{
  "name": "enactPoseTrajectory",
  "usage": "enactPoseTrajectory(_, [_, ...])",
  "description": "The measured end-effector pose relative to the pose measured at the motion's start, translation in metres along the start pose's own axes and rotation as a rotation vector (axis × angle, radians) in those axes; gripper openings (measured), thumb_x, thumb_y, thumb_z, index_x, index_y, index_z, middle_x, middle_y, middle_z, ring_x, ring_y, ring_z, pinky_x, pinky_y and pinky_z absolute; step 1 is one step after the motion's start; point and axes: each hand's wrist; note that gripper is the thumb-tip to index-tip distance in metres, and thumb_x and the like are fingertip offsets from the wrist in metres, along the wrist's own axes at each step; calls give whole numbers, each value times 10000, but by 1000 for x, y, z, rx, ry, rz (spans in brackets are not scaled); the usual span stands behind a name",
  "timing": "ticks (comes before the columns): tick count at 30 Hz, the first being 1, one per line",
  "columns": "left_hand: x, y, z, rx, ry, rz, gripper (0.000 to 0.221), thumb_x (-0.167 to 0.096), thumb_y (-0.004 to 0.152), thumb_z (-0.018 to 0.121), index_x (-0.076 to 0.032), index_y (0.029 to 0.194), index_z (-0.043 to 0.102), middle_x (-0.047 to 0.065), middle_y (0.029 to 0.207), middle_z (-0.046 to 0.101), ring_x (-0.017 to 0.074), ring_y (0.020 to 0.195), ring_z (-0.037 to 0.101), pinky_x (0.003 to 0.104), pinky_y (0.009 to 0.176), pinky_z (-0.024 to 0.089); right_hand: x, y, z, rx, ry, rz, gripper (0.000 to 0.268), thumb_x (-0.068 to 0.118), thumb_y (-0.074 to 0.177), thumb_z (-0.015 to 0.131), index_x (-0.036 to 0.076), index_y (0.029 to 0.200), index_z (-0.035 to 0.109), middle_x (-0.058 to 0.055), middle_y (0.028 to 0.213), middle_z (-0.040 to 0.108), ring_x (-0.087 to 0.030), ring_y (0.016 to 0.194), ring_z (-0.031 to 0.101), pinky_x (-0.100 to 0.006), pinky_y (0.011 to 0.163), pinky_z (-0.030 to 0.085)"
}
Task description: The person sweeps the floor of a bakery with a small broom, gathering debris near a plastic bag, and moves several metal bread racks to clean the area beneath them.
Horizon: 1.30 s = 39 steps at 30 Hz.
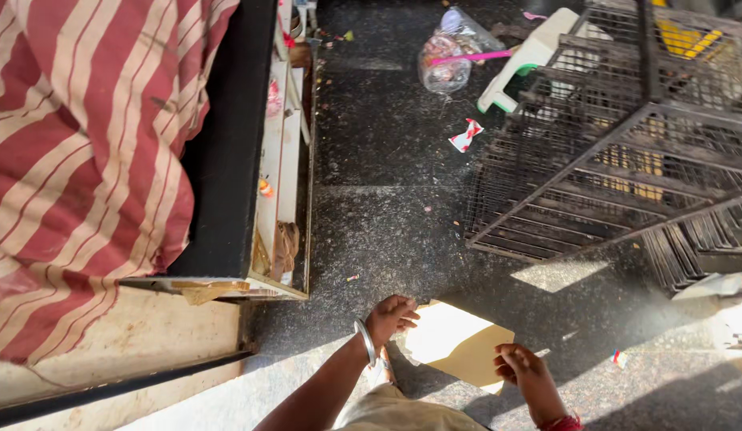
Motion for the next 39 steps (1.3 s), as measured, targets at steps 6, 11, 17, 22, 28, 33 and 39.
enactPoseTrajectory(6, [-31,-39,-32,-151,-19,-42,357,-381,989,576,-103,1207,629,111,1107,777,244,953,733,384,857,535,18,32,31,9,-31,-8,296,226,997,599,-15,1113,724,-125,926,706,-199,826,664,-339,788,561])
enactPoseTrajectory(11, [-54,-76,-58,-326,-3,-88,382,-394,982,556,-109,1215,659,134,1119,778,252,969,727,368,865,542,40,66,60,153,-112,-48,304,281,996,599,37,1115,734,-90,932,718,-167,816,651,-305,775,548])
enactPoseTrajectory(17, [-67,-53,-70,-414,-153,39,416,-407,984,557,-65,1194,667,133,1107,771,225,941,717,347,810,514,74,102,80,405,-178,-148,293,291,982,606,35,1068,721,-67,922,719,-151,813,655,-293,748,539])
enactPoseTrajectory(22, [-76,28,-55,-445,-243,-48,424,-400,976,588,-56,1218,638,140,1088,763,221,922,713,354,773,505,105,168,70,453,-241,-38,313,312,995,583,47,1080,726,-68,906,733,-158,813,683,-294,752,552])
enactPoseTrajectory(28, [-148,120,-26,-473,-222,64,446,-413,961,606,-60,1234,620,108,1054,766,218,912,721,345,781,550,160,285,58,472,-31,-25,268,247,996,610,14,1081,714,-67,892,711,-165,797,681,-318,784,584])
enactPoseTrajectory(33, [-216,152,4,-591,-208,101,436,-418,972,618,-44,1194,660,111,1056,765,192,909,713,330,764,532,274,371,52,529,-83,-106,246,240,998,616,15,1067,688,-43,882,700,-136,784,667,-295,736,550])
enactPoseTrajectory(39, [-244,179,23,-661,-260,121,393,-404,978,624,-78,1196,656,77,1043,749,164,893,693,314,786,524,354,422,59,621,-170,-210,246,251,1014,594,32,1065,695,-49,878,702,-136,752,652,-275,683,518])
Point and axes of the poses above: each hand's wrist, its own y-axis towards the middle knuckle, its own z-axis out of the palm, x = y × z
